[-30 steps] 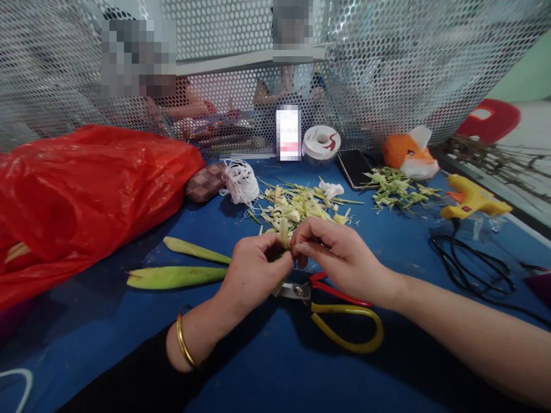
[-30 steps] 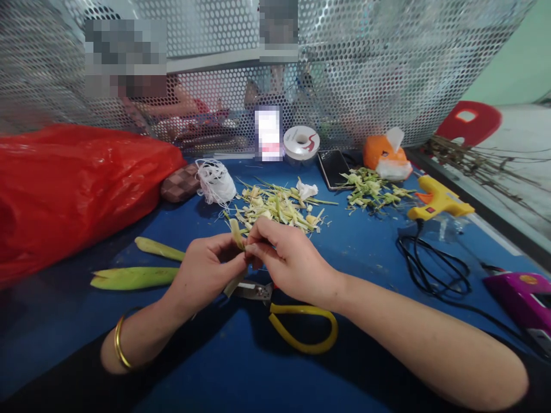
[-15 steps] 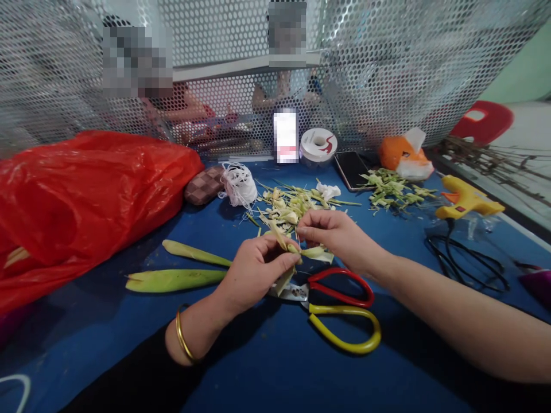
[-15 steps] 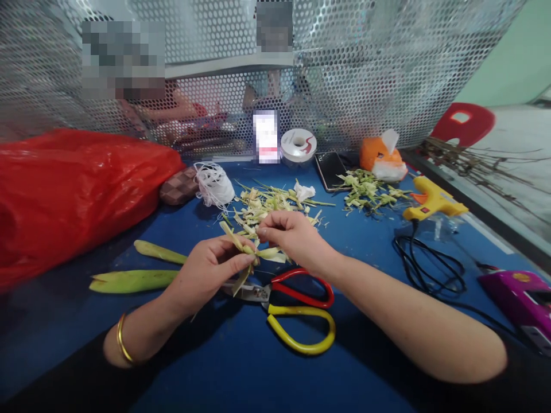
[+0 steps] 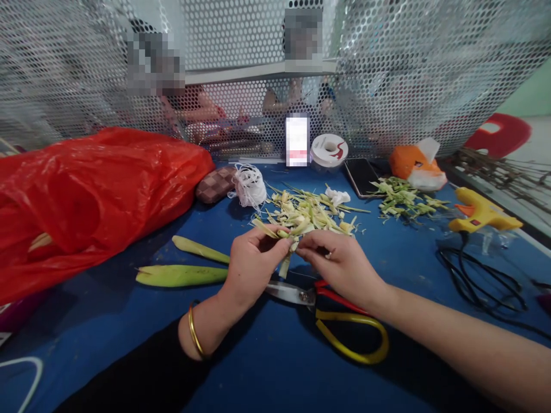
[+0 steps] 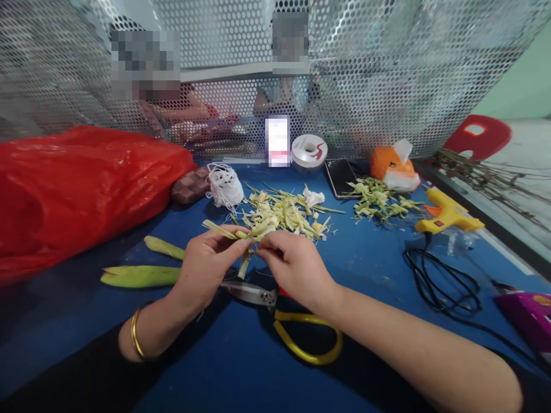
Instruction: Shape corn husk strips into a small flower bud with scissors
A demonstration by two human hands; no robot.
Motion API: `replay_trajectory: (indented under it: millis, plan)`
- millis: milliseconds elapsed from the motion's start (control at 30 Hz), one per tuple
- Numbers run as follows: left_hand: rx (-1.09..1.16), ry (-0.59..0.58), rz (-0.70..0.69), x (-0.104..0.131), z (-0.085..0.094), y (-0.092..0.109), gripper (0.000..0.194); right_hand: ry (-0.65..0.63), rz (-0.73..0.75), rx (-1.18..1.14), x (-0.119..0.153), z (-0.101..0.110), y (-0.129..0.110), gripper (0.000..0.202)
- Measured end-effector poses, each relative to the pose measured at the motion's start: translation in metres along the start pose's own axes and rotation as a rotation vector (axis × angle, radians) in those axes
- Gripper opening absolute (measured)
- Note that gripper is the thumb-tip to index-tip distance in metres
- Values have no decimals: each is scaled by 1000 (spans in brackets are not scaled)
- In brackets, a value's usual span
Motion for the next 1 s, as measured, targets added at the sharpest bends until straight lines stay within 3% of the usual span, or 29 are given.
replay_trajectory:
  millis: [100,167,433,567,667,733,900,1000]
  plan:
    - [-112,13,-32,0,0,2,12,0,270,347,6,2,-33,19]
    - [-152,-10,-38,0,-3,0,13,-23,347,406,9,-1,-44,23]
    - [-312,-89,-116,6,-15,7,16,-59,391,172,4,4,-52,19]
    - [-408,-202,-99,11,-27,6,16,-63,373,172,-1,12,-50,19]
    - [-437,-351,-84,18,-39,4,16,-88,285,173,-9,19,-39,17]
    - [-405,-397,-66,20,-42,4,12,-105,136,82,-15,21,-20,14]
    - [-156,-356,49,14,-37,1,5,-102,-347,-358,-10,8,33,13]
    - [37,-296,115,10,-31,-4,10,-67,-422,-436,-4,-1,40,11]
Point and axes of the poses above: each hand's wrist, its own x-axis away from the middle knuckle, its own z-axis out of the back of the hand, y = z × x, the point moved 10 cm from there along -x, towards the middle knuckle, and after that the axes turned 8 degrees about z, right-handed, at the moved point
